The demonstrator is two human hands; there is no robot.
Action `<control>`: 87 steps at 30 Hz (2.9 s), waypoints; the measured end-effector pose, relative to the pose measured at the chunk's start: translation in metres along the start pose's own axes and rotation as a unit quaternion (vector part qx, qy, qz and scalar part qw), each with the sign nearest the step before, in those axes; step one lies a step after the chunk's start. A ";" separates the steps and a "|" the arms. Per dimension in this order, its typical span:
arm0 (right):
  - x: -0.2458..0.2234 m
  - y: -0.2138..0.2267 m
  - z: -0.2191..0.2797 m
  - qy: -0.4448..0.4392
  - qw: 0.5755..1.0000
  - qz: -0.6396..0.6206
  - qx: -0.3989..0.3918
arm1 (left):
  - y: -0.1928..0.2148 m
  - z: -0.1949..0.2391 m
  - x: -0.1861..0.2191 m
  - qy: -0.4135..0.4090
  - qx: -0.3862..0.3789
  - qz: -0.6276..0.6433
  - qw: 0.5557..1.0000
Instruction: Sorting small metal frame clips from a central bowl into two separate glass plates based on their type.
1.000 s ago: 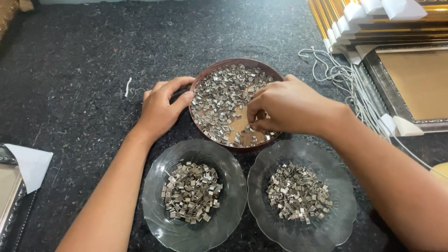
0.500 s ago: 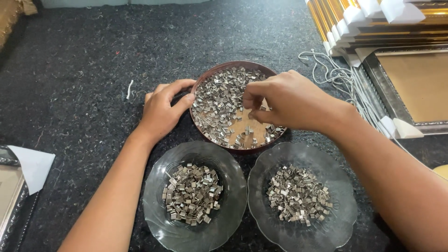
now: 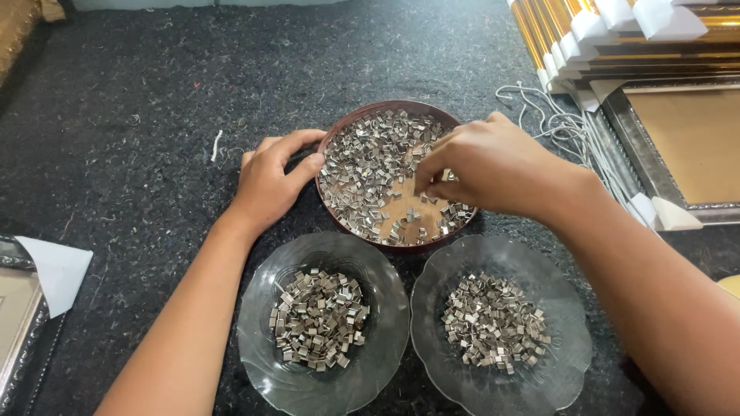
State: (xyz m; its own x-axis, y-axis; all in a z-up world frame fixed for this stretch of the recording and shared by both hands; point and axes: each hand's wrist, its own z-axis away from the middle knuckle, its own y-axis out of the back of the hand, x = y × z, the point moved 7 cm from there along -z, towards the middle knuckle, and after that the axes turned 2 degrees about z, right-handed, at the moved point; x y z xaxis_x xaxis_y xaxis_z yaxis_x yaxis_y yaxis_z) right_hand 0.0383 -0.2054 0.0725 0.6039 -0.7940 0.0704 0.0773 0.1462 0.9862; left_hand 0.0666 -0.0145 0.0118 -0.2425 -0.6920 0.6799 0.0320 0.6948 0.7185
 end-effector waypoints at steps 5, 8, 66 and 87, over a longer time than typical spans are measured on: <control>0.002 -0.020 -0.007 0.020 0.998 0.061 0.004 | 0.000 0.000 0.001 -0.003 0.003 0.001 1.000; 0.005 -0.018 -0.007 0.021 0.998 0.056 0.011 | 0.000 0.000 0.001 -0.004 0.004 -0.004 1.000; -0.020 -0.012 0.007 0.076 0.990 -0.053 -0.106 | 0.000 -0.001 0.009 0.018 -0.009 -0.018 1.000; 0.004 0.006 -0.002 0.028 0.998 -0.046 0.041 | -0.001 -0.002 0.006 0.004 -0.003 -0.021 1.000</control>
State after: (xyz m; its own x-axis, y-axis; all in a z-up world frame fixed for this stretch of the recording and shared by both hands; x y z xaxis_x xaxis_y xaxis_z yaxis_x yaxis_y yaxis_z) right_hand 0.0432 -0.2063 0.0788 0.6401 -0.7678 -0.0266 0.0698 0.0236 0.9973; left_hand 0.0672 -0.0195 0.0157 -0.2352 -0.7225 0.6501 0.0272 0.6637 0.7475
